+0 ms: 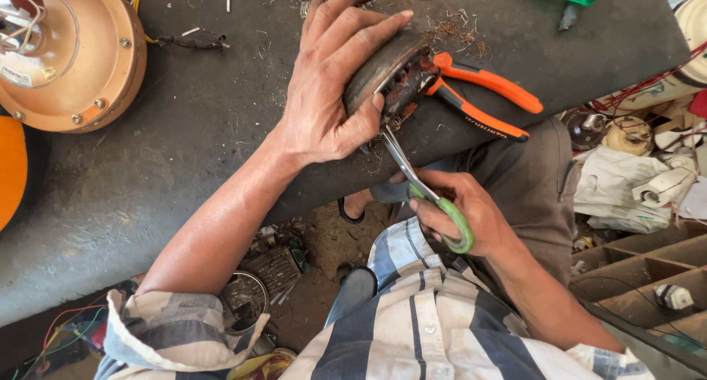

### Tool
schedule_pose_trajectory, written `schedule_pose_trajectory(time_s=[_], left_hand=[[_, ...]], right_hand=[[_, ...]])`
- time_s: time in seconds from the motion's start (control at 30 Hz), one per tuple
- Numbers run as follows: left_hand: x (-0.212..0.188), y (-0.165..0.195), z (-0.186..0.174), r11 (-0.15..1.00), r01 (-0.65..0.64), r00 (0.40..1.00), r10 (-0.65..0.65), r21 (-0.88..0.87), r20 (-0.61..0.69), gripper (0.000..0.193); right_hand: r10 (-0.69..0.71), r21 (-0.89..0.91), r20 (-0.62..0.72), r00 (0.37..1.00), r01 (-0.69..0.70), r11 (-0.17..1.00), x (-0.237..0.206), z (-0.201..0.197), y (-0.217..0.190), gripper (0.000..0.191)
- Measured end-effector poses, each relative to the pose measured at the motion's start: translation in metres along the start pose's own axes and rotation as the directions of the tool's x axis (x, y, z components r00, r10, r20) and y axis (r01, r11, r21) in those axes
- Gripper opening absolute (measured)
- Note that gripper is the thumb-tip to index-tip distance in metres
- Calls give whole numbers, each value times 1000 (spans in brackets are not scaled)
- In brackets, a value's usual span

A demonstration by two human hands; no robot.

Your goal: The person uses pliers and scissors to pull and cut copper windings from a cylindrical motor stator. They repeatedly grip, pull, and cut the wires, occasionally switching tools and rotating the stator to access different sections.

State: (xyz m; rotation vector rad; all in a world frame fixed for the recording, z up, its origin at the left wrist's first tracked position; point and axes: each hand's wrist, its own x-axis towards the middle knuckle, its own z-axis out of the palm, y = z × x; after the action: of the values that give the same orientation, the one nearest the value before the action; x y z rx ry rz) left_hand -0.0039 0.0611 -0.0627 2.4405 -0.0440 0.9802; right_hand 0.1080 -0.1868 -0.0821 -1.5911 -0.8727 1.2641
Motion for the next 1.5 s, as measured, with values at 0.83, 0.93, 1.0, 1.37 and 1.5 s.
schedule_pose_trajectory(time_s=[0.83,0.93,1.0,1.37,1.5], left_hand=[[1,3,3,1000,-11,1000,11,-20,-4,66],[1,0,3,1000,-21,1000,21,-13,-14,66],[0,-3,2,999,-7,1000,7,-41,-13,67],[-1,-7,5,999,-7,999,6,-34,-31,68],[-1,-4,3,999,-19,1000,18,-29,-10,67]], right_hand=[[-123,32,-98,988,126,991,0,29,36,49],[-109,10,-32,994,109,994,-2,23,32,50],[-86,138,61,994,77,987,-3,17,27,54],[-59,187,78,995,43,981,10,9,3,45],[-69,239,35,997,58,969,6,13,9,44]])
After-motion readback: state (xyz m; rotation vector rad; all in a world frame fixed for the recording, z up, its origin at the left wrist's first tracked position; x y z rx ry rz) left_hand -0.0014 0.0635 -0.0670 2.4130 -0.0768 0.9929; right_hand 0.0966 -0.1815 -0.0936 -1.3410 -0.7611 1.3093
